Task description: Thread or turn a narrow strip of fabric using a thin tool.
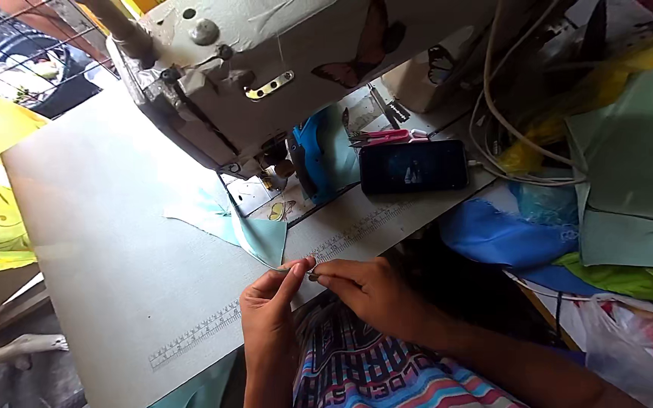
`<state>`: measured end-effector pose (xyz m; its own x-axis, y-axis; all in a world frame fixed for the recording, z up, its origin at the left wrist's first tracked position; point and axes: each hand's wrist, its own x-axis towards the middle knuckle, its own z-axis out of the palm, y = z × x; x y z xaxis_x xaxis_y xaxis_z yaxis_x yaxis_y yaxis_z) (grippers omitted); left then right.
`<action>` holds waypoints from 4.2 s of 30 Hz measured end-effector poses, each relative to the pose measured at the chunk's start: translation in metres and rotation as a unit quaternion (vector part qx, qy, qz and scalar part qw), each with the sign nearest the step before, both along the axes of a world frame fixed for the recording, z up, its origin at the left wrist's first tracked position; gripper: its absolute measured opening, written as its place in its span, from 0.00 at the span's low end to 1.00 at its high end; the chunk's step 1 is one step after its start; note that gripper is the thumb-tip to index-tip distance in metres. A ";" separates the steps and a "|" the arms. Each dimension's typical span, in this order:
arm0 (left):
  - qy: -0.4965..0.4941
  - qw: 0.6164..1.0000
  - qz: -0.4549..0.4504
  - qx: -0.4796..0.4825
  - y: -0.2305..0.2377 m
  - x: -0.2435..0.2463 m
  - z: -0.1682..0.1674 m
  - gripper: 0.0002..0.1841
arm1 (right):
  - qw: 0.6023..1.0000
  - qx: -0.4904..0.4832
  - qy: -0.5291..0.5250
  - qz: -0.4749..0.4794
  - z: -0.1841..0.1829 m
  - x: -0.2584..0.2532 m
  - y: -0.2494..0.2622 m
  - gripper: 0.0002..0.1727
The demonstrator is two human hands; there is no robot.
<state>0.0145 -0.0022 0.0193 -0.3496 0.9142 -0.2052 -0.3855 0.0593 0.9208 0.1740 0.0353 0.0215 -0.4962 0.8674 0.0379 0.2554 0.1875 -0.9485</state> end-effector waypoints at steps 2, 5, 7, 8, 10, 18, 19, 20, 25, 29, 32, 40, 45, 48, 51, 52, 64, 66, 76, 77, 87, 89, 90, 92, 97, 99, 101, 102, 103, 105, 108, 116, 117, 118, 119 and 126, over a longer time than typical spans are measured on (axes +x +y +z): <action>0.005 1.000 -0.023 0.017 0.000 -0.003 0.000 0.05 | 0.975 -0.195 0.086 0.059 0.009 0.006 0.008 0.14; -0.001 0.998 -0.053 0.042 -0.001 -0.004 0.000 0.03 | 0.859 -0.435 0.228 0.143 0.008 0.016 0.020 0.10; -0.002 0.997 -0.058 0.052 -0.001 -0.002 0.000 0.04 | 0.803 -0.504 0.266 0.175 0.006 0.018 0.024 0.10; -0.001 0.997 -0.053 0.054 -0.001 -0.001 0.001 0.03 | 0.818 -0.487 0.259 0.165 0.007 0.017 0.022 0.10; 0.009 0.998 -0.037 0.052 -0.001 0.000 0.001 0.03 | 0.932 -0.306 0.172 0.093 0.014 0.011 0.011 0.10; 0.034 0.999 0.007 0.033 0.003 0.008 -0.005 0.04 | 0.995 0.085 -0.016 -0.048 -0.003 -0.003 -0.004 0.15; 0.009 0.999 0.004 0.039 0.003 0.009 -0.008 0.05 | 0.999 0.010 0.019 -0.035 -0.001 -0.003 -0.001 0.15; -0.022 0.999 -0.010 0.049 0.003 0.009 -0.012 0.08 | 0.997 -0.055 0.047 -0.023 0.001 -0.001 0.002 0.15; -0.115 0.990 -0.033 0.076 0.003 0.012 -0.018 0.12 | 0.967 -0.219 0.130 0.014 0.009 0.007 0.012 0.11; -0.101 0.992 -0.004 0.080 0.005 0.015 -0.019 0.08 | 0.941 -0.289 0.173 0.042 0.012 0.007 0.015 0.09; -0.101 0.990 -0.003 0.093 0.006 0.012 -0.020 0.06 | 0.905 -0.366 0.203 0.077 0.014 0.011 0.018 0.09; 0.052 0.990 -0.017 0.128 0.003 0.009 -0.011 0.07 | 0.800 -0.494 0.293 0.175 0.010 0.019 0.025 0.09; 0.127 0.987 0.018 0.091 -0.001 0.010 0.001 0.05 | 0.999 0.014 0.037 0.001 0.012 0.005 0.003 0.14; 0.137 0.986 0.030 0.086 -0.001 0.012 0.002 0.05 | 0.962 0.252 -0.059 -0.083 0.000 -0.005 -0.005 0.12; 0.118 0.990 0.036 0.074 -0.001 0.015 -0.002 0.06 | 0.986 0.152 -0.026 -0.054 0.004 -0.004 -0.003 0.13; 0.108 0.991 0.041 0.075 -0.001 0.017 -0.003 0.06 | 0.999 0.038 0.025 -0.020 0.008 -0.002 0.001 0.14; 0.099 0.989 0.067 0.087 -0.002 0.022 -0.007 0.07 | 0.997 0.053 0.045 -0.031 0.003 -0.008 0.001 0.14; 0.112 0.988 0.071 0.074 -0.001 0.023 -0.008 0.08 | 0.988 0.143 0.005 -0.061 -0.006 -0.013 -0.003 0.14; 0.025 0.996 0.079 0.026 0.006 0.016 -0.007 0.09 | 0.996 0.074 -0.041 -0.008 0.004 -0.008 -0.002 0.13; 0.019 0.997 0.077 0.023 0.007 0.015 -0.006 0.09 | 0.997 0.070 -0.044 -0.004 0.005 -0.008 -0.002 0.13; -0.025 0.995 0.086 0.044 0.006 0.009 -0.005 0.11 | 0.937 0.302 -0.132 -0.118 -0.013 -0.014 -0.002 0.14; -0.013 0.995 0.084 0.051 0.005 0.009 -0.006 0.10 | 0.939 0.300 -0.126 -0.113 -0.011 -0.013 -0.003 0.14; -0.005 0.995 0.082 0.055 0.005 0.008 -0.007 0.09 | 0.948 0.280 -0.110 -0.104 -0.009 -0.013 -0.004 0.14; 0.001 0.996 0.070 0.064 0.003 0.006 -0.009 0.07 | 0.981 0.179 -0.053 -0.060 -0.003 -0.010 -0.004 0.14; -0.027 0.996 0.048 0.076 -0.004 0.003 -0.008 0.05 | 0.927 -0.313 0.161 0.128 0.018 0.004 0.022 0.12; -0.039 0.995 0.048 0.075 -0.006 0.005 -0.006 0.06 | 0.847 -0.450 0.223 0.176 0.014 0.007 0.029 0.10; -0.041 0.995 0.056 0.072 -0.007 0.007 -0.006 0.07 | 0.801 -0.505 0.244 0.211 0.008 0.007 0.033 0.10; -0.041 0.995 0.062 0.070 -0.006 0.007 -0.006 0.07 | 0.795 -0.510 0.247 0.216 0.005 0.007 0.033 0.10; -0.038 0.995 0.067 0.071 -0.006 0.006 -0.007 0.06 | 0.796 -0.508 0.250 0.215 0.004 0.006 0.032 0.10; -0.049 0.993 0.055 0.089 -0.006 0.004 -0.012 0.07 | 0.796 -0.504 0.255 0.217 0.002 0.005 0.030 0.09; -0.095 0.987 -0.010 0.130 -0.008 0.001 -0.016 0.11 | 0.766 -0.524 0.287 0.237 0.002 0.005 0.027 0.09; -0.219 0.951 -0.108 0.188 0.002 -0.003 -0.021 0.12 | 0.696 -0.568 0.341 0.277 0.001 0.006 0.027 0.11; -0.220 0.949 -0.111 0.194 0.002 -0.002 -0.021 0.13 | 0.695 -0.570 0.341 0.276 0.001 0.006 0.027 0.12; -0.212 0.952 -0.109 0.194 0.002 -0.002 -0.021 0.14 | 0.696 -0.572 0.339 0.272 0.002 0.006 0.026 0.12; -0.199 0.957 -0.099 0.187 0.002 -0.001 -0.020 0.13 | 0.701 -0.570 0.336 0.267 0.003 0.006 0.026 0.11; -0.140 0.985 -0.005 0.097 0.002 0.006 -0.011 0.11 | 0.876 -0.383 0.256 0.141 0.010 0.000 0.018 0.09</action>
